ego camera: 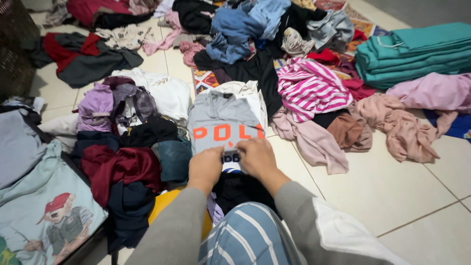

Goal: The person folds various clothing items, including t-shirts and sweatshirts, and places them into an open suitcase. The person handles the clothes one by one, folding them neatly before arranging them inside the suitcase.

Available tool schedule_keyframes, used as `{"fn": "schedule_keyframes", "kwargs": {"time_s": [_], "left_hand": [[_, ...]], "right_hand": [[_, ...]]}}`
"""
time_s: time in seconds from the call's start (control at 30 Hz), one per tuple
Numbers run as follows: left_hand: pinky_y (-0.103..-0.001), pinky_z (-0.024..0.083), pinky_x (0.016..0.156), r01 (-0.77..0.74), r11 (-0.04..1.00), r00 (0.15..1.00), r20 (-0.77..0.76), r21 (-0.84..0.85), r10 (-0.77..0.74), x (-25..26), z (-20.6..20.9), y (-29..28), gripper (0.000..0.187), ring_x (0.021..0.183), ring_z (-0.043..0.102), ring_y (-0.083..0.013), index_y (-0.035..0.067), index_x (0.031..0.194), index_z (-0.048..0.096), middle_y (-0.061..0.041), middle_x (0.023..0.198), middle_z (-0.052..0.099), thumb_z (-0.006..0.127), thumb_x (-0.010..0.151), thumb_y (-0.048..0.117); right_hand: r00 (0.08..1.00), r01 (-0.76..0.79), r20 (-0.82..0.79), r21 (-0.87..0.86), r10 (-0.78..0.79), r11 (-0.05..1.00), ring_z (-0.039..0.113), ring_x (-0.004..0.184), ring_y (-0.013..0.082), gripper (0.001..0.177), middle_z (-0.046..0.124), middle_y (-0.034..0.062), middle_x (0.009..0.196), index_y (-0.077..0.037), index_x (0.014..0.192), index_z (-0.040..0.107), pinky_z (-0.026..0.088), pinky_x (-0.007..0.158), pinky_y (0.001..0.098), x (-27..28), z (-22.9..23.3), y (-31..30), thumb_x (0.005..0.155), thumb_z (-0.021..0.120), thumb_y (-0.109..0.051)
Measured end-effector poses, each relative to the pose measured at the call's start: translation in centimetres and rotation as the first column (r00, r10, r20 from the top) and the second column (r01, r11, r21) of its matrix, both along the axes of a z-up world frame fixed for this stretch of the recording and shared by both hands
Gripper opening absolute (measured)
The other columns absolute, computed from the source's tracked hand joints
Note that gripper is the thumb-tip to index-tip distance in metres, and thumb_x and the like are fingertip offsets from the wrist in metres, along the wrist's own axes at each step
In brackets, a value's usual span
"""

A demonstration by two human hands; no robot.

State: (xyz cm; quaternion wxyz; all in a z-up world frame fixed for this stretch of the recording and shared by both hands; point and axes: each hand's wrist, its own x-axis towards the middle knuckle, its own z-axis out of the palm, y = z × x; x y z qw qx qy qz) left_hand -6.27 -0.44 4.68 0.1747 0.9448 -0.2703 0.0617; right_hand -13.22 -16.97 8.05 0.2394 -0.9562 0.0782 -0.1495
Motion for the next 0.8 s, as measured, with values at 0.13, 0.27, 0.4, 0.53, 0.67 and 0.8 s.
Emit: {"fn": "schedule_keyframes", "kwargs": {"time_s": [0.13,0.27,0.4,0.53,0.67,0.8], "left_hand": [[-0.046,0.057,0.072,0.043,0.989,0.993,0.111,-0.14,-0.028,-3.1,-0.2,1.8,0.025,0.085,0.073,-0.031,0.018,0.106,0.075,-0.01,0.094,0.076,0.056,0.089,0.015],[-0.046,0.056,0.069,0.065,0.988,0.99,0.132,-0.14,-0.046,-5.2,1.6,3.3,0.023,0.079,0.072,-0.0327,0.019,0.106,0.075,-0.009,0.093,0.076,0.059,0.09,0.015],[-0.047,0.055,0.07,0.173,0.947,0.977,0.17,-0.271,-0.13,-7.0,4.3,4.7,0.019,0.081,0.072,-0.0334,0.017,0.105,0.075,-0.01,0.092,0.076,0.063,0.09,0.017],[-0.048,0.055,0.074,0.195,0.895,0.976,0.175,-0.401,-0.134,-8.0,6.1,5.5,0.019,0.087,0.07,-0.0355,0.015,0.104,0.074,-0.012,0.094,0.075,0.063,0.089,0.017],[-0.049,0.053,0.078,0.032,0.888,0.999,0.0,-0.459,-0.036,-7.7,6.8,5.0,0.02,0.091,0.068,-0.0386,0.013,0.107,0.074,-0.017,0.094,0.073,0.062,0.095,0.023],[-0.046,0.054,0.077,0.016,0.795,0.996,-0.06,-0.606,-0.066,-6.6,5.6,4.5,0.024,0.091,0.07,-0.0386,0.009,0.107,0.074,-0.018,0.097,0.074,0.061,0.095,0.025]], "right_hand": [[0.994,0.047,0.071,0.453,-0.089,0.89,0.073,0.088,0.0248,0.019,0.076,0.01,0.099,-0.013,0.094,0.079,0.056,0.08,0.0362,-1.4,-1.9,0.2,0.08,0.069,-0.021],[0.918,0.359,-0.168,0.738,-0.36,0.572,0.075,0.076,0.0213,0.028,0.077,0.0154,0.092,-0.008,0.1,0.071,0.056,0.069,0.0347,-0.1,-3.9,-1.1,0.084,0.069,-0.03],[0.856,0.515,-0.405,0.733,-0.323,0.445,0.063,0.066,0.0201,0.051,0.075,0.0176,0.089,0.006,0.108,0.069,0.046,0.063,0.0388,-0.3,-3.3,-2.1,0.088,0.076,-0.04],[0.782,0.606,-0.59,0.795,-0.2,0.022,0.072,0.073,0.0259,0.043,0.075,0.0123,0.094,-0.007,0.115,0.067,0.058,0.064,0.0438,-0.6,-0.6,-0.8,0.086,0.07,-0.039],[0.827,0.561,-0.559,0.817,0.06,-0.133,0.073,0.074,0.0195,0.04,0.077,0.0067,0.094,-0.014,0.112,0.072,0.057,0.065,0.0369,0.6,-2.6,-1.7,0.088,0.068,-0.045],[0.898,0.439,-0.41,0.826,0.158,-0.353,0.074,0.08,0.0222,0.035,0.077,0.0082,0.099,-0.01,0.116,0.071,0.06,0.068,0.0371,2.1,-5.8,-3.1,0.089,0.071,-0.032]]}}
